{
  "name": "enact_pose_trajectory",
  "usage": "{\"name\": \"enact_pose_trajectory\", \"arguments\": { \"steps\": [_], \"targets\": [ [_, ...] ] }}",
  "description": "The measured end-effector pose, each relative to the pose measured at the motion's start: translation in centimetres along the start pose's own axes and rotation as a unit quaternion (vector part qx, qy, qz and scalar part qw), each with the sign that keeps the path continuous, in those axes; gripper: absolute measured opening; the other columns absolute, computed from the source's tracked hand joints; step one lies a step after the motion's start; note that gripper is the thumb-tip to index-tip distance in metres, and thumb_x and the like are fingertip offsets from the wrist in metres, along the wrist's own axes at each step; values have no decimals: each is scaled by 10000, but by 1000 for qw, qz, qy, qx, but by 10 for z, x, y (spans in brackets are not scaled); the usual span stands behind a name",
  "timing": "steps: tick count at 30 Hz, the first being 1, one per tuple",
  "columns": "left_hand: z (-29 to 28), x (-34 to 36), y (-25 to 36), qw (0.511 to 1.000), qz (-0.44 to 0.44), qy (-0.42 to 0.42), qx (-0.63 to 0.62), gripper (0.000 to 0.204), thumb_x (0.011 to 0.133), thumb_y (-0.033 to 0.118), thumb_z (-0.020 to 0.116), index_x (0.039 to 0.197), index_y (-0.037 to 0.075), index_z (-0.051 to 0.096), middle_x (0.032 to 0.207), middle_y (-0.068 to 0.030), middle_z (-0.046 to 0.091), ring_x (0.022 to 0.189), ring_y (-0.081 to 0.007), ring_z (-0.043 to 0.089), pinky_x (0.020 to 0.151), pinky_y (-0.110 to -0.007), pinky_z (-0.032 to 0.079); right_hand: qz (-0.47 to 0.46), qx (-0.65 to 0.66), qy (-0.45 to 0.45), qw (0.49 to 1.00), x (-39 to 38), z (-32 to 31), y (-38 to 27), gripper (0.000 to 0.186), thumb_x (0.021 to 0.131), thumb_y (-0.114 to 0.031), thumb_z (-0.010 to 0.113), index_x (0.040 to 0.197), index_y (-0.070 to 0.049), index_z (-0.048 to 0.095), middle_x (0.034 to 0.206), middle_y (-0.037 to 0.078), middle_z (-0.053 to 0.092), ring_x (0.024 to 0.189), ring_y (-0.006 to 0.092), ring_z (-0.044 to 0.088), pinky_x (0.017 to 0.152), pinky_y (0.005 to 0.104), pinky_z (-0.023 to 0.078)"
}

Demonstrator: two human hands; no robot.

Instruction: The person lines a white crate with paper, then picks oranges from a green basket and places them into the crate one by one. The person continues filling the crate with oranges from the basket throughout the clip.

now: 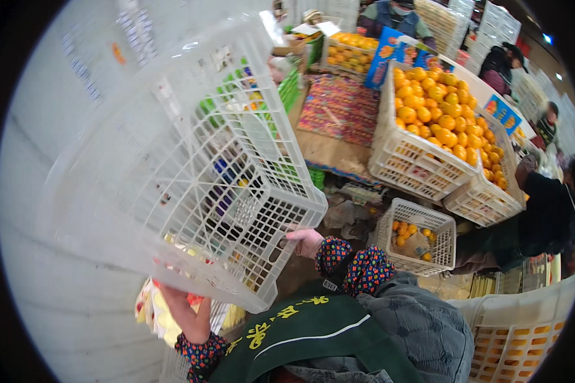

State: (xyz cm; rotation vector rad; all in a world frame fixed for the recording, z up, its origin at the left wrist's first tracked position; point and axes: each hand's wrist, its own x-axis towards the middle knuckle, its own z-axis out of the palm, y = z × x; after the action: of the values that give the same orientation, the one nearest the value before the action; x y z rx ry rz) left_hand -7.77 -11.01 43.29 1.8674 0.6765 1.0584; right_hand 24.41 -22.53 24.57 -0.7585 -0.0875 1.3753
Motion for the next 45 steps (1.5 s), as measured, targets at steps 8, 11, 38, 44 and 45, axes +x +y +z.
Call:
{"name": "enact_pose_trajectory", "arguments": {
  "steps": [8, 11, 38, 44, 45],
  "targets": [
    [145, 126, -34, 933, 167, -291, 131, 989, 767, 172, 792, 1530, -46, 203, 1575, -258, 251, 1448, -397, 282, 1189, -440, 240, -85, 178, 56, 979, -18, -82, -26, 205, 885, -103, 646, 1079, -37, 651, 995, 115, 726, 955, 268, 693, 918, 414, 524],
    [189, 177, -56, 911, 203, -347, 88, 942, 815, 192, 761, 1529, -51, 197, 1583, -261, 232, 1475, -393, 238, 1203, -428, 226, -104, 230, 166, 953, -10, -89, -35, 184, 901, -101, 629, 1069, -23, 630, 1035, 122, 715, 980, 280, 683, 904, 420, 544],
    [422, 433, -218, 942, 126, -299, 87, 573, 771, -32, 588, 1336, -47, 494, 1295, -257, 567, 1217, -415, 532, 1061, -442, 419, -239, 177, 359, 885, 125, -30, -222, 533, 909, -510, 676, 1204, -81, 562, 1106, 83, 653, 913, 225, 619, 705, 325, 503],
    [444, 447, -220, 964, 149, -212, 57, 490, 789, -54, 540, 1276, -13, 571, 1205, -241, 619, 1126, -415, 580, 1001, -455, 457, -185, 145, 281, 930, 120, -57, -259, 559, 931, -545, 624, 1216, -71, 542, 1073, 125, 663, 816, 217, 606, 668, 332, 486],
    [447, 446, -218, 967, 142, -203, 66, 470, 808, -52, 532, 1275, -15, 569, 1195, -238, 623, 1108, -419, 583, 987, -466, 461, -174, 147, 267, 936, 120, -67, -261, 552, 941, -527, 617, 1226, -61, 541, 1100, 132, 660, 839, 226, 605, 677, 331, 491]
  ]
}}
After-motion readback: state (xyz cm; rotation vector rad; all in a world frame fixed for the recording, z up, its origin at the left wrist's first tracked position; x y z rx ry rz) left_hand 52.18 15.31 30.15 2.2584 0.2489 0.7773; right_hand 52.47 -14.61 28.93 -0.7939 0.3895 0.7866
